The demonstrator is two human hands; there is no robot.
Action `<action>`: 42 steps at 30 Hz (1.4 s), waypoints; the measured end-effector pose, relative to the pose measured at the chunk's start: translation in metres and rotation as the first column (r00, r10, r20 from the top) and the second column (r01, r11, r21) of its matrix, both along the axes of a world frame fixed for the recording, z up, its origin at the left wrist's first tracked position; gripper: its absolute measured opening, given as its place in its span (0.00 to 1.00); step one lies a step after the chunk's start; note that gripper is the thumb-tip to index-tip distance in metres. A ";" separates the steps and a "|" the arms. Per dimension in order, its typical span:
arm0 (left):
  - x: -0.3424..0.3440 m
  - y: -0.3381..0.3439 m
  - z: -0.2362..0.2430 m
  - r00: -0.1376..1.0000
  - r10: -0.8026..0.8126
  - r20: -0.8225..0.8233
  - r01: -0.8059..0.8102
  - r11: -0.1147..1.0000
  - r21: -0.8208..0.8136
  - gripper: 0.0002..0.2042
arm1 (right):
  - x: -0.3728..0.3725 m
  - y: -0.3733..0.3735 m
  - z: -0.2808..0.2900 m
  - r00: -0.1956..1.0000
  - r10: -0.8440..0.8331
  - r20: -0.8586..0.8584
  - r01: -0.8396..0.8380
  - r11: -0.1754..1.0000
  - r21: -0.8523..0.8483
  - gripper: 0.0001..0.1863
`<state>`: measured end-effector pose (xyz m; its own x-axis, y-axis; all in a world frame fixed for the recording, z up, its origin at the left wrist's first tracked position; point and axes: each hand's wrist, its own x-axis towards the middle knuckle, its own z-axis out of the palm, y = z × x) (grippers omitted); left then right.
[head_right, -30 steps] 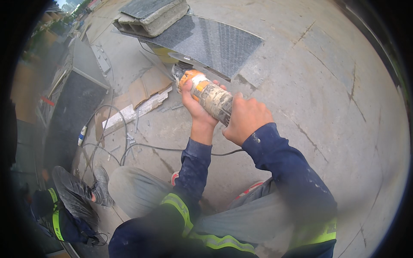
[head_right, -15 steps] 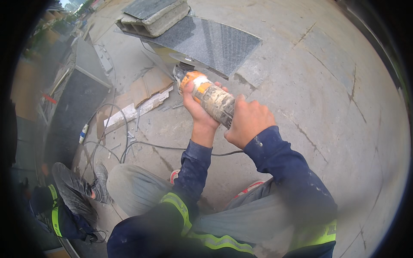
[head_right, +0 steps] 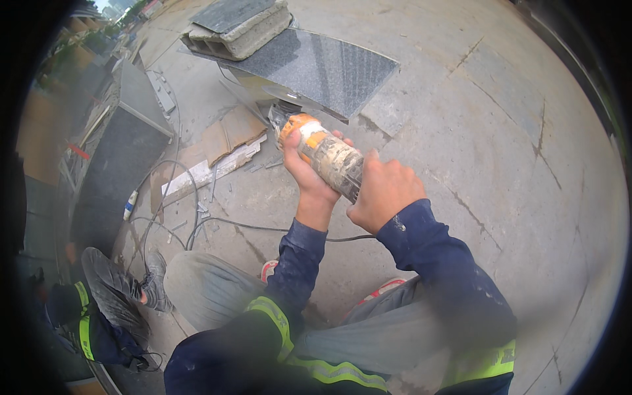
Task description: The person uses an angle grinder to cut a rectangular stone slab placed on a cinder block. The person holds the tool with both hands and moves it along the slab surface, then repositions the slab and continues cutting.
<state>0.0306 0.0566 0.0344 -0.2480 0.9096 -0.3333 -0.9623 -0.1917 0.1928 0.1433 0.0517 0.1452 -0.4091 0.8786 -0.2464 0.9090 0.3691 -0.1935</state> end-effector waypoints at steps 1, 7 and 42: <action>0.000 0.000 0.001 1.000 0.001 -0.006 -0.001 1.000 0.001 0.28 | 0.001 -0.001 0.001 1.000 0.001 -0.002 -0.001 1.000 0.004 0.25; 0.002 -0.002 0.003 1.000 0.000 -0.005 0.000 1.000 0.001 0.28 | 0.001 -0.002 0.006 1.000 -0.013 0.002 0.013 1.000 -0.014 0.25; -0.020 0.015 -0.024 1.000 -0.014 0.009 0.014 1.000 -0.010 0.24 | -0.023 0.012 -0.016 0.996 -0.032 0.083 0.038 0.997 -0.061 0.22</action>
<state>0.0110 0.0719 0.0108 -0.2324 0.9094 -0.3450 -0.9666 -0.1765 0.1859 0.1202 0.0637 0.1296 -0.3547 0.8739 -0.3324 0.9349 0.3263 -0.1398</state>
